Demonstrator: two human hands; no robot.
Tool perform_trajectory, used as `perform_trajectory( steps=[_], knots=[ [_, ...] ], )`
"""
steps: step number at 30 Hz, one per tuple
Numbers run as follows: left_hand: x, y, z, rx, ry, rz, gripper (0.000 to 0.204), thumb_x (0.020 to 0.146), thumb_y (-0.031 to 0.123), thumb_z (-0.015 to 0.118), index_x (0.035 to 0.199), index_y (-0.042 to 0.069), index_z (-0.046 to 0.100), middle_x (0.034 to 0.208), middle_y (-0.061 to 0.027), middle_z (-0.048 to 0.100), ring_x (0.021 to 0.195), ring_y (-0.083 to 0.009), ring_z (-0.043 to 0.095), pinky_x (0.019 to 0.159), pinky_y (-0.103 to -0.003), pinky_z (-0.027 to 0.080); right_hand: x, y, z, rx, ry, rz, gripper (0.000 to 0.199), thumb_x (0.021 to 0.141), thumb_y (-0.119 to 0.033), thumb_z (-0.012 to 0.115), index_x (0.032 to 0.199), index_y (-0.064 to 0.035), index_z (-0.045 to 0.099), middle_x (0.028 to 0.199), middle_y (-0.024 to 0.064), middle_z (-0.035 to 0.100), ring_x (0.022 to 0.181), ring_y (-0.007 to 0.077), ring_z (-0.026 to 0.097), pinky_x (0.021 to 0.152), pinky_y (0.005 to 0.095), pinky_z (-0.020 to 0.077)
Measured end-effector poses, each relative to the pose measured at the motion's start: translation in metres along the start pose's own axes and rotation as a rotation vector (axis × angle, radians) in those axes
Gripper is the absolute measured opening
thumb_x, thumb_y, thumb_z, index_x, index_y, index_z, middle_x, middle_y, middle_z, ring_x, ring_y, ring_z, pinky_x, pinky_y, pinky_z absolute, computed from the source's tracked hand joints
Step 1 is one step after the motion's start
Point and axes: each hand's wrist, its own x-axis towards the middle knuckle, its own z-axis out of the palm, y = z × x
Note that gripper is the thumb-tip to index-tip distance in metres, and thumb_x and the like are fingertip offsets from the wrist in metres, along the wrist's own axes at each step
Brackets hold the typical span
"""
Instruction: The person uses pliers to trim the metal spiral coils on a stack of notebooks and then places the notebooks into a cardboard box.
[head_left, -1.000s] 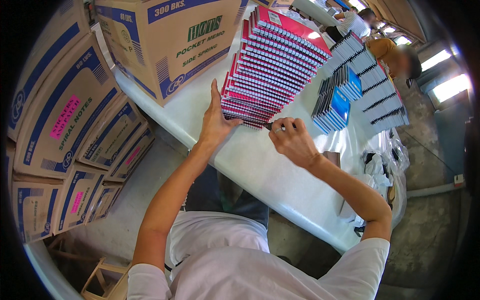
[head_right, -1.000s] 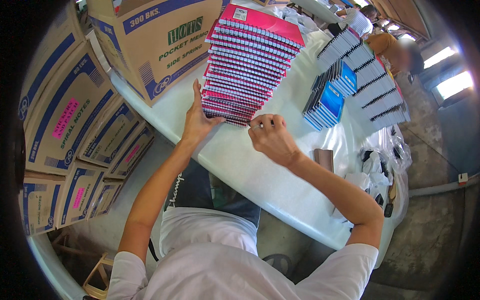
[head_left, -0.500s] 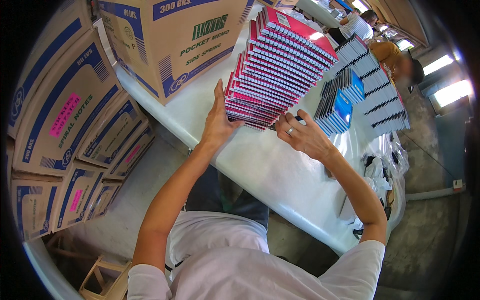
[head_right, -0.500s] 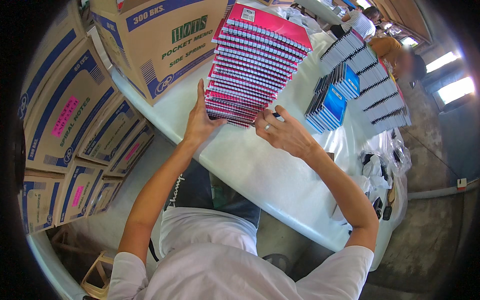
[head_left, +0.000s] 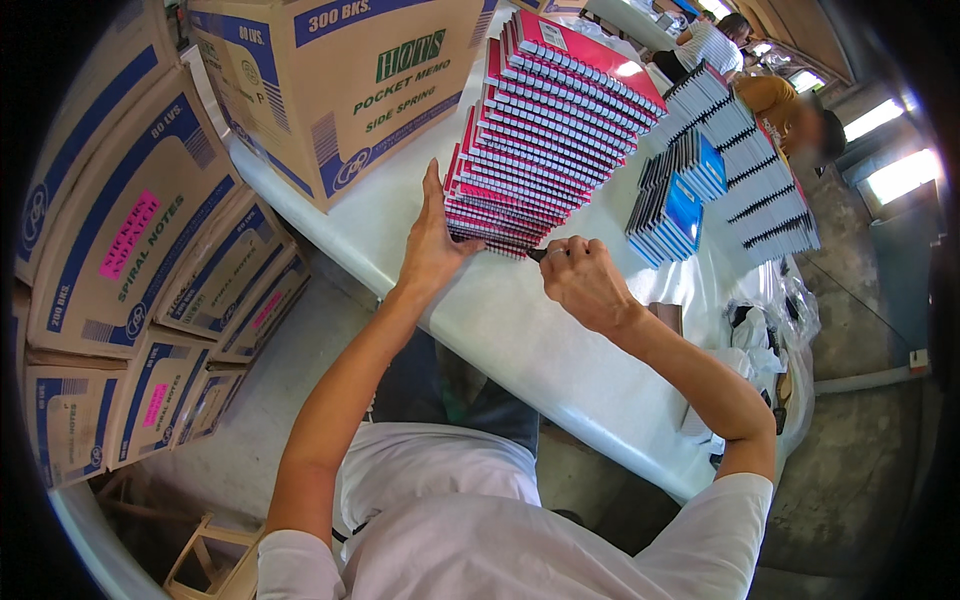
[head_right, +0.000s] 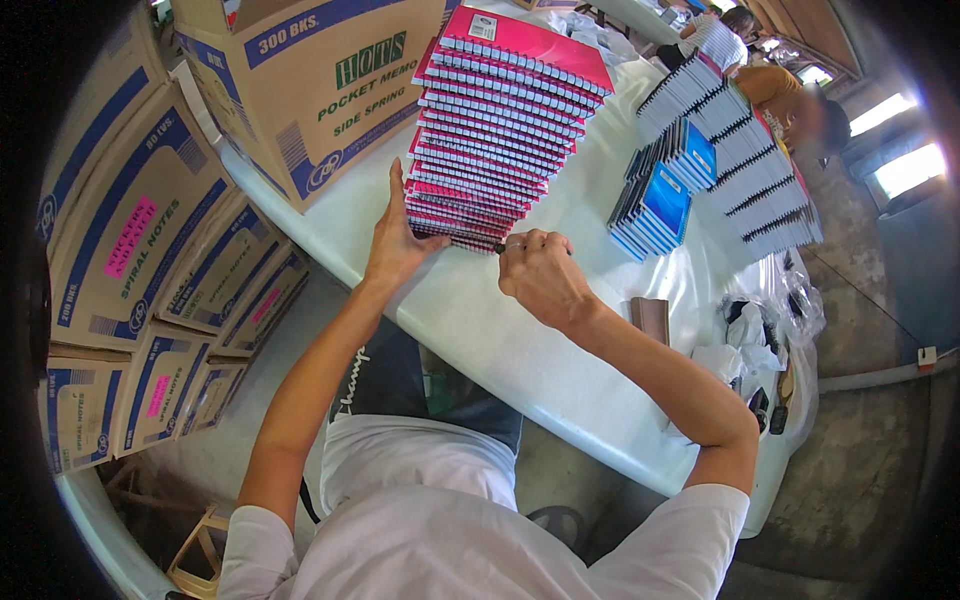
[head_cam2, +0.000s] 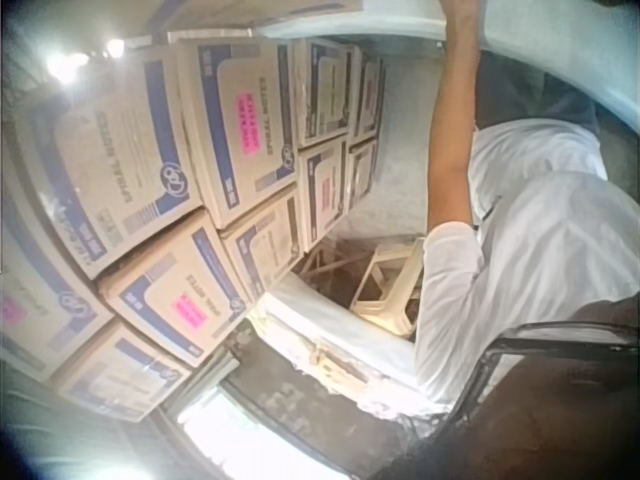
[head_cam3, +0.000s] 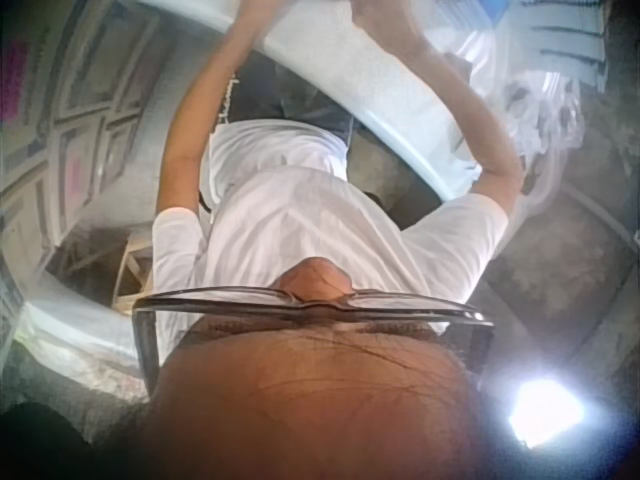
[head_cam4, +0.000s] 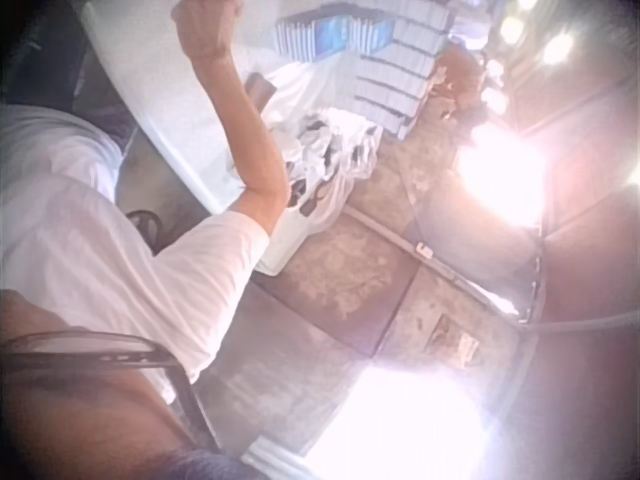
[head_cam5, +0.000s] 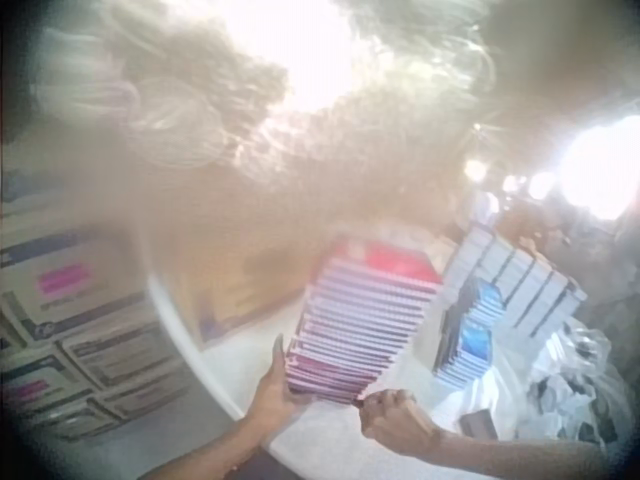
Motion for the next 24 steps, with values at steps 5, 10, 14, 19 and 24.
perform_trajectory(
  steps=[5, 10, 14, 19, 24],
  knots=[
    [0.0, -0.001, 0.002, -0.01, -0.017, -0.009, 0.127, 0.061, 0.001, 0.084, 0.152, 0.011, -0.004, 0.131, -0.0202, 0.055, 0.117, -0.0325, 0.058, 0.099, -0.037, 0.047, -0.007, 0.032, 0.002, 0.026, 0.464, -0.237, 0.029, 0.078, -0.013, 0.065, 0.106, -0.0085, 0.059, 0.115, 0.0037, 0.055, 0.112, 0.0192, 0.05, 0.097, 0.0365, 0.039],
    [-0.001, 0.004, 0.002, -0.014, -0.034, -0.043, 0.125, 0.063, -0.002, 0.082, 0.152, 0.013, -0.004, 0.133, -0.0206, 0.053, 0.117, -0.0327, 0.058, 0.098, -0.038, 0.047, 0.001, 0.036, 0.022, -0.071, 0.517, -0.341, 0.024, 0.081, -0.015, 0.063, 0.105, -0.0109, 0.058, 0.117, 0.0028, 0.053, 0.115, 0.0169, 0.048, 0.099, 0.0361, 0.0383],
    [-0.002, 0.004, 0.002, 0.018, -0.037, -0.05, 0.125, 0.062, -0.002, 0.082, 0.152, 0.013, -0.003, 0.133, -0.0205, 0.053, 0.117, -0.034, 0.057, 0.098, -0.038, 0.047, 0.001, 0.034, 0.023, -0.032, 0.497, -0.359, 0.024, 0.08, -0.015, 0.064, 0.102, -0.0123, 0.059, 0.113, 0.0017, 0.055, 0.111, 0.0162, 0.049, 0.095, 0.0326, 0.0396],
    [-0.002, 0.009, 0.001, -0.015, -0.038, -0.046, 0.126, 0.061, -0.001, 0.083, 0.152, 0.011, -0.002, 0.133, -0.0208, 0.053, 0.118, -0.0347, 0.057, 0.098, -0.038, 0.047, 0.003, 0.019, 0.015, 0.071, 0.276, -0.234, 0.026, 0.076, -0.015, 0.066, 0.101, -0.0126, 0.06, 0.113, 0.0006, 0.058, 0.109, 0.0149, 0.051, 0.092, 0.0305, 0.0402],
    [-0.002, 0.014, -0.004, -0.004, -0.067, -0.093, 0.125, 0.061, -0.001, 0.083, 0.152, 0.011, -0.002, 0.133, -0.0208, 0.053, 0.118, -0.0346, 0.057, 0.098, -0.038, 0.047, 0.002, 0.026, -0.002, 0.091, 0.353, -0.257, 0.023, 0.08, -0.016, 0.064, 0.103, -0.013, 0.063, 0.109, -0.0019, 0.06, 0.112, 0.0138, 0.049, 0.096, 0.0317, 0.0393]
  ],
)
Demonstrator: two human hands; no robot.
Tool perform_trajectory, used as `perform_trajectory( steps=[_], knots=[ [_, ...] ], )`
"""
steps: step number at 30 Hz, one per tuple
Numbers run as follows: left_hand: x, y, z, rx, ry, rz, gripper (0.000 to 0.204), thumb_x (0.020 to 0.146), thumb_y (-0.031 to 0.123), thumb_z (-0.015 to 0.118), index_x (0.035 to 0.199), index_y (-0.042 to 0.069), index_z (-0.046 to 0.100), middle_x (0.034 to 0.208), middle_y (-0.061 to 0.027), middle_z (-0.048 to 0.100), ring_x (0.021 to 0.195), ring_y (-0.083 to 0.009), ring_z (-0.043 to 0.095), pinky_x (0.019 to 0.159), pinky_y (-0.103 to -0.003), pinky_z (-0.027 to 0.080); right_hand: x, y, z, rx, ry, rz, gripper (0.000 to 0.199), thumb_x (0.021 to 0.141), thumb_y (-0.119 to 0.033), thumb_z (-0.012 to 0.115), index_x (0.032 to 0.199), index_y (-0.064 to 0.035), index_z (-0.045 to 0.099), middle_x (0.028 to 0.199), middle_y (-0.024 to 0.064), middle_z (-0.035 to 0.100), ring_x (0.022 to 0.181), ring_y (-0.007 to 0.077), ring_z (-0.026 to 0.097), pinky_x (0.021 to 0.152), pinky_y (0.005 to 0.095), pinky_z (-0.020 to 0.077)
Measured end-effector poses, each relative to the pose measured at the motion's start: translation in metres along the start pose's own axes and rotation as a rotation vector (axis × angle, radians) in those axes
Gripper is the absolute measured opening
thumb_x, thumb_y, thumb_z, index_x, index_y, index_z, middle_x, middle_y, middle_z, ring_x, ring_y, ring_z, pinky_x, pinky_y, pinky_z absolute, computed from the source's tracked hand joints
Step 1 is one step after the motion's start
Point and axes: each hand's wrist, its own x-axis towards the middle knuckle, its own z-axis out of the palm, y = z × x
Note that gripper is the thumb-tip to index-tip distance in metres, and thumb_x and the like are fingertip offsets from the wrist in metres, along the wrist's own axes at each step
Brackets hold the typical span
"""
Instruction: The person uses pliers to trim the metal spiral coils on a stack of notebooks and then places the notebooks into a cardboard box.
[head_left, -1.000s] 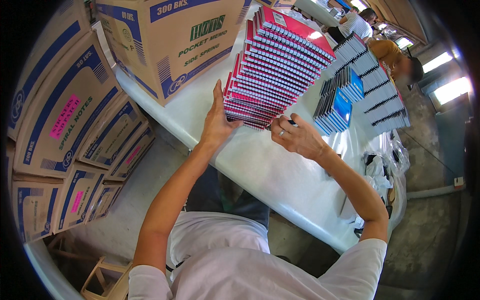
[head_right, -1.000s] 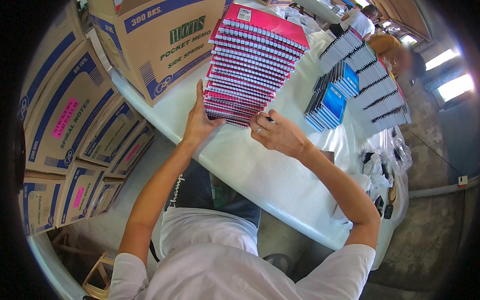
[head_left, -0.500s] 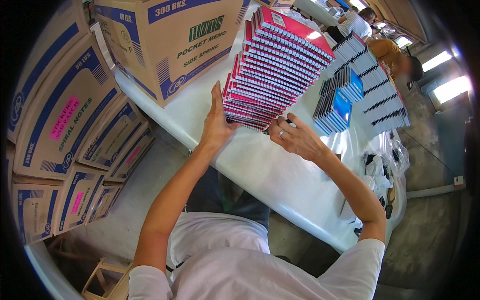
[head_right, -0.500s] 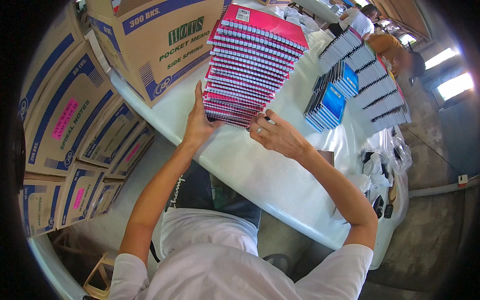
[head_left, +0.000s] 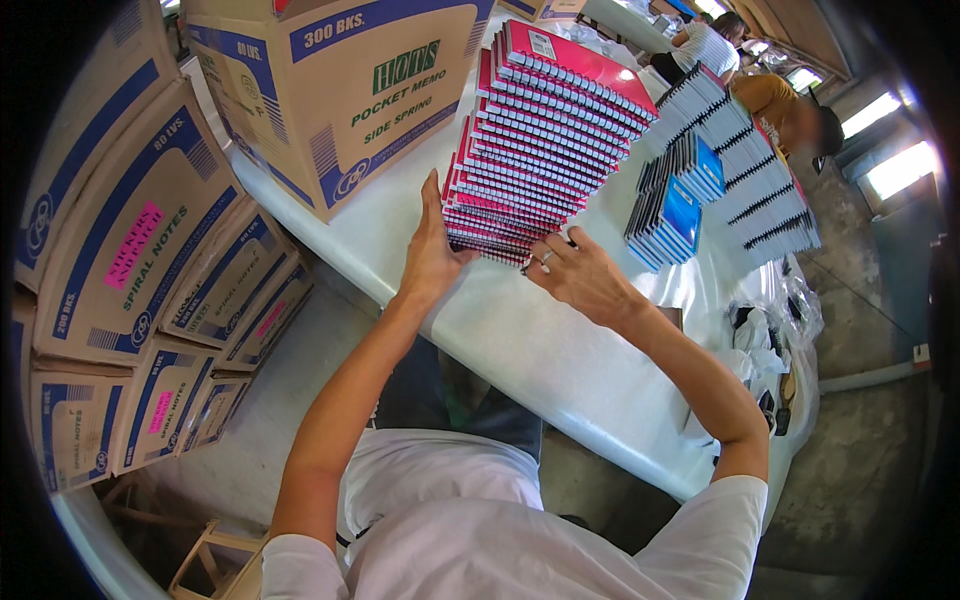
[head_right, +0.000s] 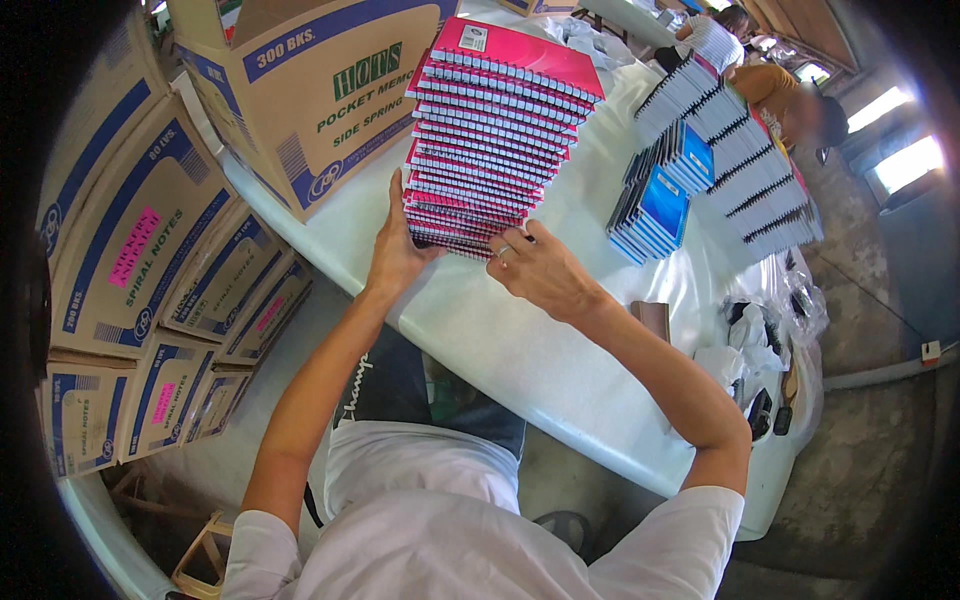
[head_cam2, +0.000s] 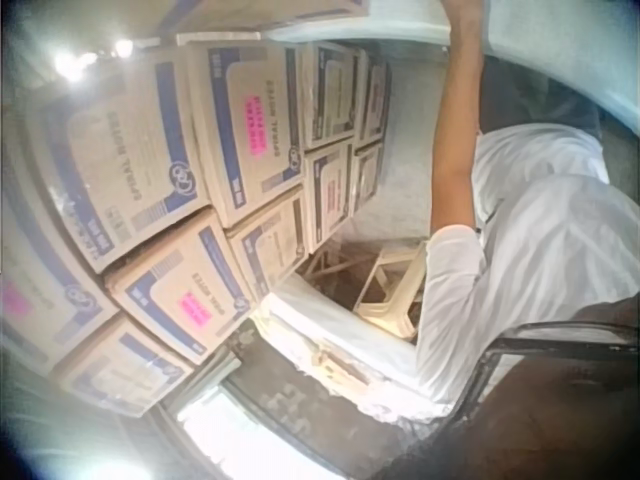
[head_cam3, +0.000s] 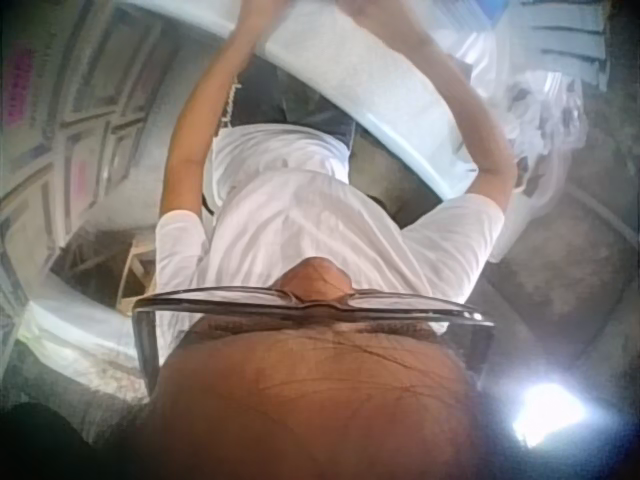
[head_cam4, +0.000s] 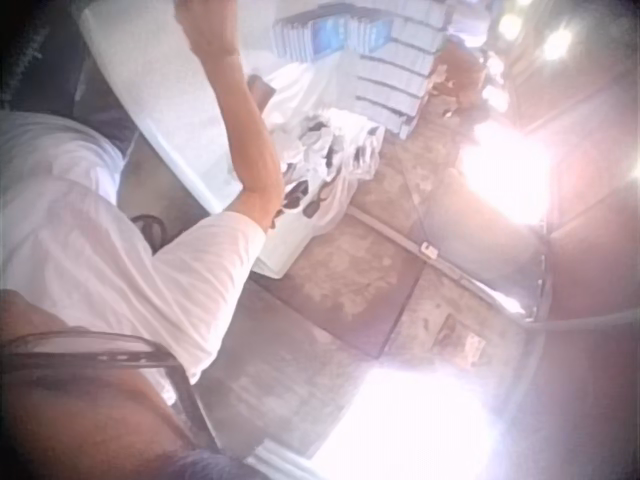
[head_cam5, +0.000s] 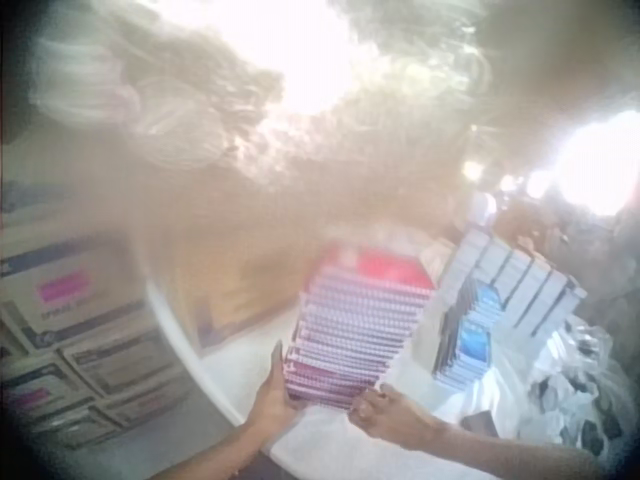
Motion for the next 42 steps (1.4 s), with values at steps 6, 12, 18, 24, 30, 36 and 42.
perform_trajectory(
  steps=[6, 12, 18, 24, 30, 36, 42],
  knots=[
    [0.001, -0.005, 0.004, 0.0, 0.019, 0.055, 0.126, 0.061, -0.003, 0.083, 0.152, 0.011, -0.003, 0.135, -0.0211, 0.051, 0.119, -0.0348, 0.056, 0.099, -0.039, 0.046, -0.01, 0.014, 0.017, -0.142, 0.092, -0.105, 0.022, 0.082, -0.018, 0.064, 0.104, -0.0152, 0.06, 0.112, -0.0014, 0.054, 0.112, 0.0144, 0.049, 0.101, 0.0339, 0.0377],
    [0.001, -0.005, 0.004, 0.005, 0.016, 0.029, 0.126, 0.061, -0.003, 0.083, 0.152, 0.012, -0.003, 0.135, -0.0211, 0.05, 0.12, -0.0341, 0.055, 0.101, -0.038, 0.046, -0.012, 0.014, 0.018, -0.147, 0.138, -0.144, 0.023, 0.084, -0.017, 0.064, 0.105, -0.0144, 0.054, 0.113, 0.0015, 0.055, 0.114, 0.016, 0.049, 0.099, 0.0342, 0.0385],
    [0.001, -0.003, 0.003, -0.064, -0.021, -0.008, 0.126, 0.061, -0.004, 0.082, 0.152, 0.013, -0.004, 0.136, -0.0202, 0.05, 0.121, -0.0337, 0.055, 0.101, -0.038, 0.045, -0.008, 0.01, 0.017, -0.139, 0.174, -0.145, 0.018, 0.082, -0.017, 0.06, 0.099, -0.0134, 0.057, 0.109, -0.0001, 0.057, 0.107, 0.0137, 0.05, 0.09, 0.0297, 0.04],
    [0.0, -0.007, 0.002, -0.006, 0.015, 0.035, 0.127, 0.06, 0.0, 0.084, 0.152, 0.012, -0.002, 0.135, -0.0207, 0.051, 0.118, -0.0347, 0.057, 0.099, -0.039, 0.047, 0.021, -0.024, -0.009, -0.188, -0.116, -0.015, 0.009, 0.078, -0.014, 0.061, 0.078, -0.0077, 0.068, 0.084, 0.0067, 0.061, 0.085, 0.023, 0.059, 0.071, 0.0367, 0.0474],
    [0.002, -0.022, 0.003, 0.074, 0.09, 0.185, 0.126, 0.06, 0.002, 0.084, 0.151, 0.007, -0.003, 0.138, -0.025, 0.045, 0.118, -0.035, 0.057, 0.098, -0.039, 0.047, 0.039, -0.061, -0.026, -0.237, -0.322, 0.292, 0.02, 0.082, -0.02, 0.059, 0.095, -0.006, 0.066, 0.096, 0.0142, 0.063, 0.081, 0.028, 0.058, 0.066, 0.0442, 0.0461],
    [-0.051, -0.017, 0.014, -0.638, 0.118, -0.268, 0.098, 0.084, 0.009, 0.071, 0.151, 0.002, 0.0, 0.156, -0.0227, 0.017, 0.143, -0.0269, 0.024, 0.113, -0.036, 0.027, -0.069, -0.083, 0.023, 0.527, -0.254, 0.872, 0.042, 0.086, -0.029, 0.065, 0.118, -0.0047, 0.054, 0.122, 0.0172, 0.054, 0.108, 0.0313, 0.052, 0.089, 0.0477, 0.0398],
    [-0.057, 0.003, 0.035, -0.618, -0.01, -0.327, 0.069, 0.099, 0.04, 0.05, 0.15, 0.005, 0.02, 0.14, -0.0027, 0.039, 0.122, -0.0123, 0.036, 0.101, -0.028, 0.027, -0.082, -0.064, 0.038, 0.74, 0.258, 0.893, 0.053, 0.093, -0.035, 0.058, 0.129, 0.0018, 0.048, 0.127, 0.0218, 0.053, 0.12, 0.0378, 0.05, 0.102, 0.0451, 0.0384]
  ],
)
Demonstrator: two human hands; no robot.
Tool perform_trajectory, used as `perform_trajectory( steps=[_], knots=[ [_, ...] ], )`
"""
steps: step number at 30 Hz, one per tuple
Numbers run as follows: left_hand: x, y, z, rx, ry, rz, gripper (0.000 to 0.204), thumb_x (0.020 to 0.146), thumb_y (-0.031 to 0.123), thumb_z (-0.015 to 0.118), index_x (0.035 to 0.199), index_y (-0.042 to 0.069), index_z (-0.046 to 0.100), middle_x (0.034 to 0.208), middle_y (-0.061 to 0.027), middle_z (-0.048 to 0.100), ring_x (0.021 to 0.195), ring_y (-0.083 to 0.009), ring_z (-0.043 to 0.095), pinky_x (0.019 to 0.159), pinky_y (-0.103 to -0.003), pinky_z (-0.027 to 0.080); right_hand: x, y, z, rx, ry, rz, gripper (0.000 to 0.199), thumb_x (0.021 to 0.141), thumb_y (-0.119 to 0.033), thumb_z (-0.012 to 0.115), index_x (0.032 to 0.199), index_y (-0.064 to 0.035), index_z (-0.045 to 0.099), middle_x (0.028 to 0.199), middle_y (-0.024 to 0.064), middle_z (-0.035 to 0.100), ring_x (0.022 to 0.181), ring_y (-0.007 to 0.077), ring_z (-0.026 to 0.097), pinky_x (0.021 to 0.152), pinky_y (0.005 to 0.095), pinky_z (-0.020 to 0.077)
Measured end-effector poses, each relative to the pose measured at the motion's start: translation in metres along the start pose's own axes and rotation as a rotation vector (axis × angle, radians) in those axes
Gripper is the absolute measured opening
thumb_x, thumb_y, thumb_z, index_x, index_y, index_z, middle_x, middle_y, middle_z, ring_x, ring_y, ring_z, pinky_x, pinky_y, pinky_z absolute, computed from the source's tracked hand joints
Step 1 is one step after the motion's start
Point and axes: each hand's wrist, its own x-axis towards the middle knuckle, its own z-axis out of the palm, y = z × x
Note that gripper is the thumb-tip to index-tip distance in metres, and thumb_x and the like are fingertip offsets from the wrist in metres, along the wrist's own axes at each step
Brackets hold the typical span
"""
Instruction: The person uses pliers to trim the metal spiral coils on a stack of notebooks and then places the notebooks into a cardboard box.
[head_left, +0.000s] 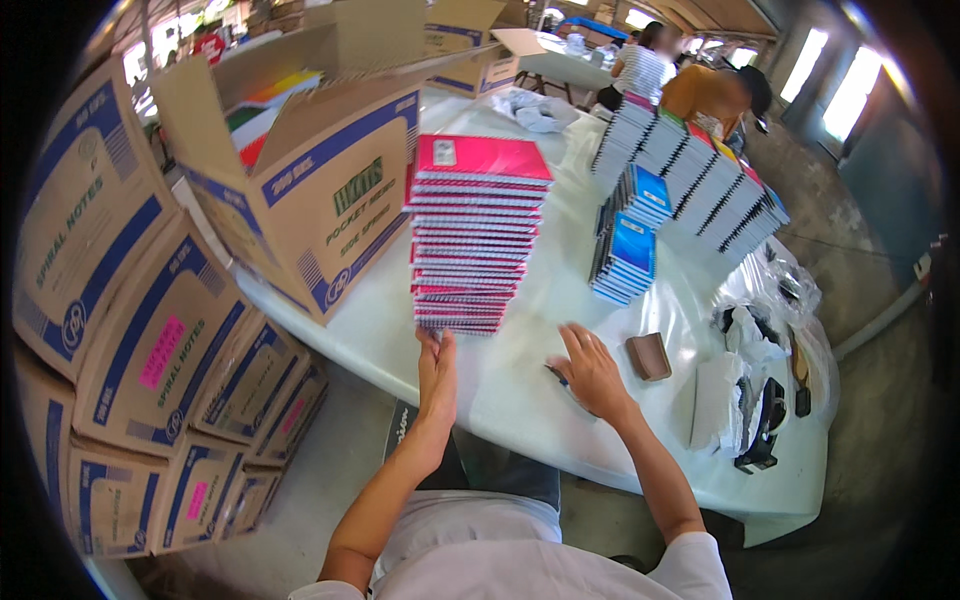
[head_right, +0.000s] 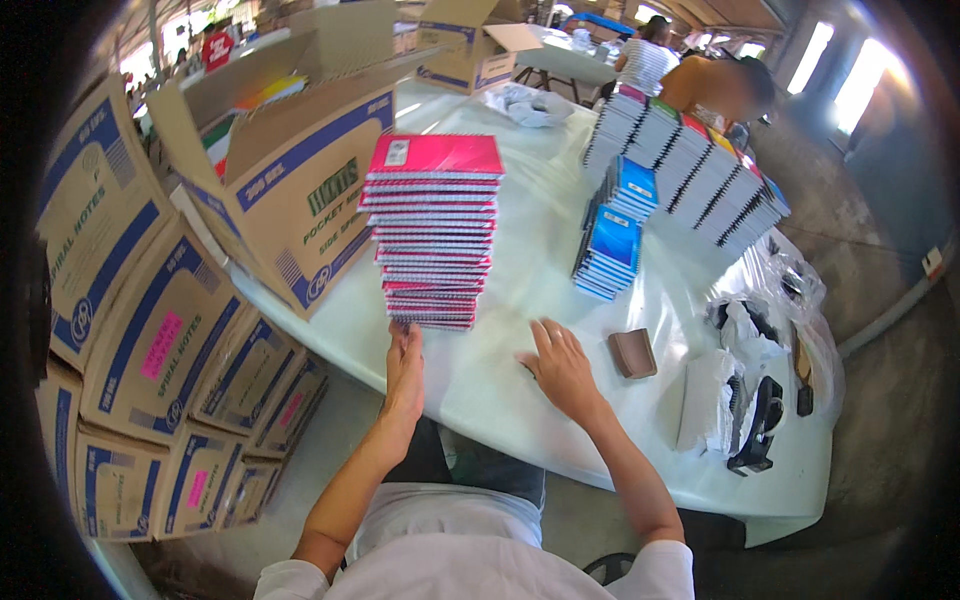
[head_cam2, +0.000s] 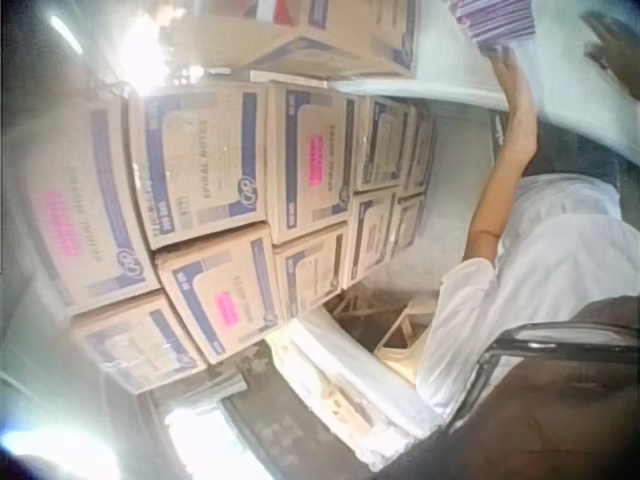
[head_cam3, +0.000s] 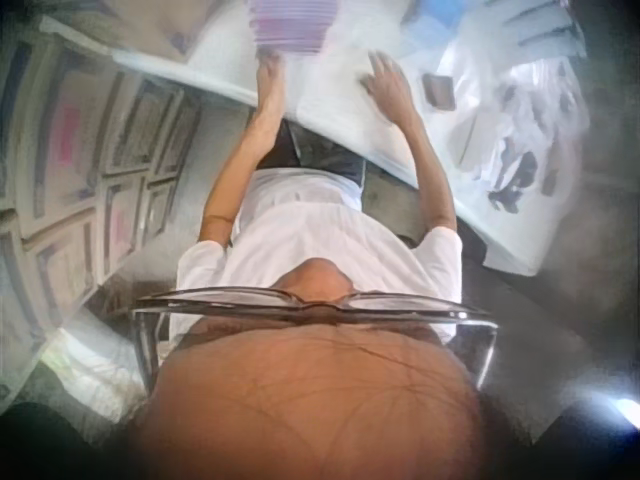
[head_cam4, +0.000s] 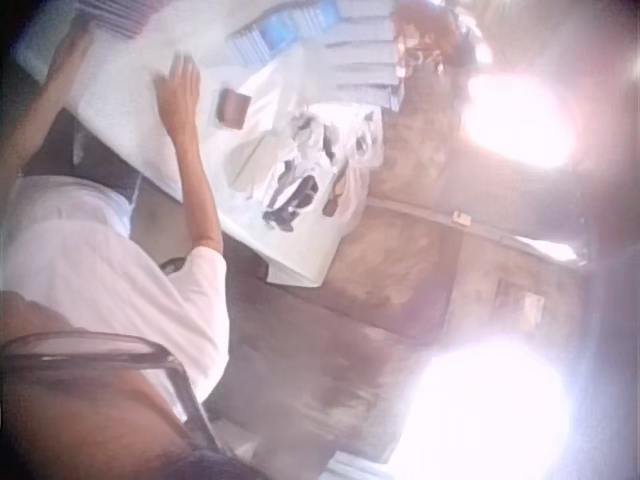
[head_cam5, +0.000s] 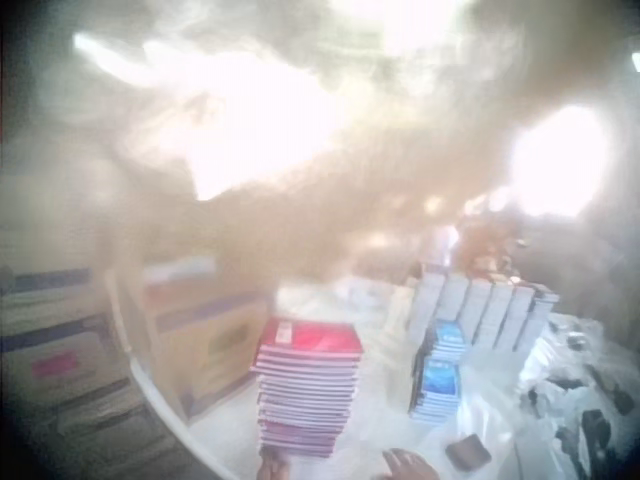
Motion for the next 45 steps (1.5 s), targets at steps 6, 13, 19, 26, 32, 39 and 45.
perform_trajectory(
  steps=[6, 13, 19, 26, 32, 39, 45],
  knots=[
    [0.042, -0.013, -0.007, 0.237, 0.086, 0.021, 0.08, 0.099, 0.056, 0.036, 0.152, 0.003, 0.009, 0.153, -0.0153, 0.024, 0.139, -0.0263, 0.025, 0.114, -0.034, 0.018, 0.122, 0.008, 0.002, 1.199, 0.172, 0.205, 0.069, 0.099, -0.056, 0.035, 0.135, 0.0025, 0.044, 0.139, 0.0188, 0.046, 0.13, 0.0314, 0.043, 0.109, 0.0404, 0.0332],
    [0.097, 0.01, 0.008, -0.023, 0.017, -0.135, 0.074, 0.098, 0.061, 0.033, 0.15, 0.009, 0.022, 0.145, -0.0061, 0.042, 0.134, -0.0216, 0.038, 0.111, -0.03, 0.026, 0.193, 0.02, -0.051, 1.39, 0.137, 0.155, 0.101, 0.084, -0.083, 0.021, 0.143, -0.0028, 0.039, 0.146, 0.019, 0.04, 0.136, 0.0312, 0.036, 0.11, 0.0463, 0.0284],
    [0.135, 0.032, 0.033, -0.228, -0.197, -0.138, 0.069, 0.099, 0.058, 0.03, 0.149, 0.01, 0.029, 0.147, -0.0071, 0.04, 0.134, -0.0196, 0.041, 0.11, -0.033, 0.033, 0.233, 0.018, -0.109, 1.33, -0.105, 0.265, 0.099, 0.083, -0.082, 0.025, 0.149, -0.0084, 0.029, 0.148, 0.018, 0.035, 0.136, 0.032, 0.035, 0.11, 0.0489, 0.0276],
    [0.153, 0.028, 0.046, -0.259, -0.253, -0.099, 0.058, 0.102, 0.049, 0.033, 0.144, 0.009, 0.036, 0.136, -0.0064, 0.049, 0.123, -0.0166, 0.049, 0.105, -0.033, 0.039, 0.234, 0.002, -0.117, 1.392, -0.372, 0.447, 0.079, 0.086, -0.06, 0.06, 0.141, -0.0074, 0.039, 0.136, 0.013, 0.05, 0.127, 0.0262, 0.047, 0.106, 0.0536, 0.0348],
    [0.17, 0.018, 0.083, -0.283, -0.231, -0.122, 0.049, 0.102, 0.047, 0.037, 0.131, 0.008, 0.046, 0.123, -0.0057, 0.057, 0.112, -0.0152, 0.055, 0.097, -0.032, 0.043, 0.242, 0.037, -0.114, 1.503, -0.289, 0.59, 0.072, 0.082, -0.042, 0.074, 0.135, -0.0038, 0.044, 0.129, 0.0137, 0.056, 0.119, 0.0255, 0.054, 0.101, 0.0529, 0.0415],
    [0.244, -0.018, 0.135, -0.341, -0.365, -0.108, 0.062, 0.099, 0.052, 0.042, 0.138, 0.004, 0.038, 0.135, -0.0101, 0.048, 0.121, -0.018, 0.05, 0.101, -0.032, 0.041, 0.27, 0.097, -0.122, 1.501, -0.191, 0.626, 0.07, 0.079, -0.04, 0.077, 0.131, -0.0025, 0.048, 0.129, 0.0169, 0.055, 0.118, 0.0272, 0.053, 0.101, 0.0567, 0.0396],
    [0.285, -0.022, 0.206, -0.314, -0.508, -0.101, 0.059, 0.1, 0.049, 0.041, 0.137, 0.003, 0.04, 0.13, -0.0129, 0.052, 0.116, -0.0203, 0.054, 0.098, -0.035, 0.044, 0.294, 0.171, -0.128, 1.505, -0.023, 0.736, 0.075, 0.077, -0.041, 0.079, 0.132, -0.0026, 0.047, 0.13, 0.0184, 0.054, 0.12, 0.0316, 0.051, 0.1, 0.0619, 0.0369]
  ],
)
